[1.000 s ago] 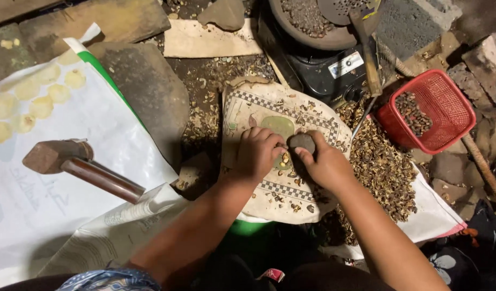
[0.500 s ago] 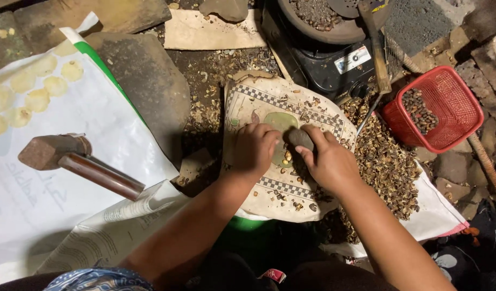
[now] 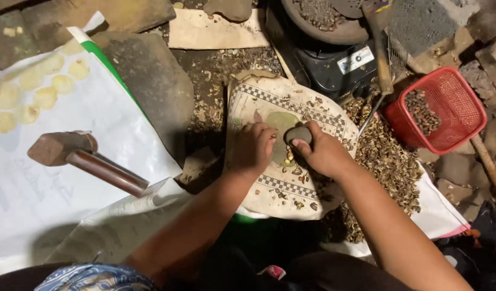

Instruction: Cracking roasted nuts with a stone and flattening them into discs using a wooden mallet

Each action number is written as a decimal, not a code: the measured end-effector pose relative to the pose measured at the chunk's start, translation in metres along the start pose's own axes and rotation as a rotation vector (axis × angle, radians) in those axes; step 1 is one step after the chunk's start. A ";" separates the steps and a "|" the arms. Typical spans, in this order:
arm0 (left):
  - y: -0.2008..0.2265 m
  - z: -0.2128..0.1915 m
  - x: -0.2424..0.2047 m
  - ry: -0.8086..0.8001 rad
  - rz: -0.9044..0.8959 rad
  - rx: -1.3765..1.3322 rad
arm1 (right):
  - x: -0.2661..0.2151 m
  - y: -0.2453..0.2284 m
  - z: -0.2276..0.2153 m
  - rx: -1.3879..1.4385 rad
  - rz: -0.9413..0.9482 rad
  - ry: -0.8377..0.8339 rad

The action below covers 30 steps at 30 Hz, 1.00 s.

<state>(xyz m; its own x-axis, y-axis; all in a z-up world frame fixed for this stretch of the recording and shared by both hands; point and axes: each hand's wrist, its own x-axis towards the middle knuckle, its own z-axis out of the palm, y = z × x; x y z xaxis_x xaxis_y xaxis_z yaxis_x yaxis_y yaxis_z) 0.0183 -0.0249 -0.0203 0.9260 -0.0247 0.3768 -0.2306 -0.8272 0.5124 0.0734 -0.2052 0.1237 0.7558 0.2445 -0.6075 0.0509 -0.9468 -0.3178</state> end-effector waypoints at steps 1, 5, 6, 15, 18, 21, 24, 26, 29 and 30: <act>0.006 -0.008 0.000 0.000 0.001 -0.004 | -0.005 -0.006 -0.003 -0.001 0.004 0.001; 0.021 -0.025 0.009 -0.019 -0.056 0.028 | -0.009 -0.012 0.000 -0.200 -0.038 0.001; 0.024 -0.027 0.006 -0.029 -0.086 0.025 | -0.009 -0.009 0.008 -0.261 -0.075 0.021; 0.037 -0.020 0.009 -0.049 -0.151 -0.031 | -0.031 0.008 0.014 -0.043 -0.073 0.253; 0.034 -0.041 0.005 -0.007 -0.139 0.061 | -0.030 -0.018 0.029 -0.060 -0.274 0.391; 0.019 -0.036 -0.003 0.003 -0.061 -0.018 | -0.022 -0.006 0.025 -0.229 -0.264 0.259; 0.004 -0.004 -0.014 -0.020 -0.057 -0.013 | -0.008 -0.001 0.017 -0.010 -0.107 0.249; 0.009 -0.016 -0.014 0.000 -0.067 -0.054 | -0.002 0.008 0.020 0.012 -0.052 0.162; 0.013 -0.021 -0.006 0.055 -0.070 -0.098 | -0.006 -0.006 0.005 -0.012 0.033 0.075; 0.015 -0.022 -0.005 0.066 -0.092 -0.099 | -0.011 -0.016 -0.002 -0.055 0.065 0.038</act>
<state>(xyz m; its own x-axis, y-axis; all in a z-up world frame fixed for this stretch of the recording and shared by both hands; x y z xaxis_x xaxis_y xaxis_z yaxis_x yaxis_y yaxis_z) 0.0036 -0.0246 0.0023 0.9238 0.0883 0.3724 -0.1766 -0.7649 0.6195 0.0658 -0.1929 0.1369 0.7827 0.1754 -0.5972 0.0363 -0.9707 -0.2374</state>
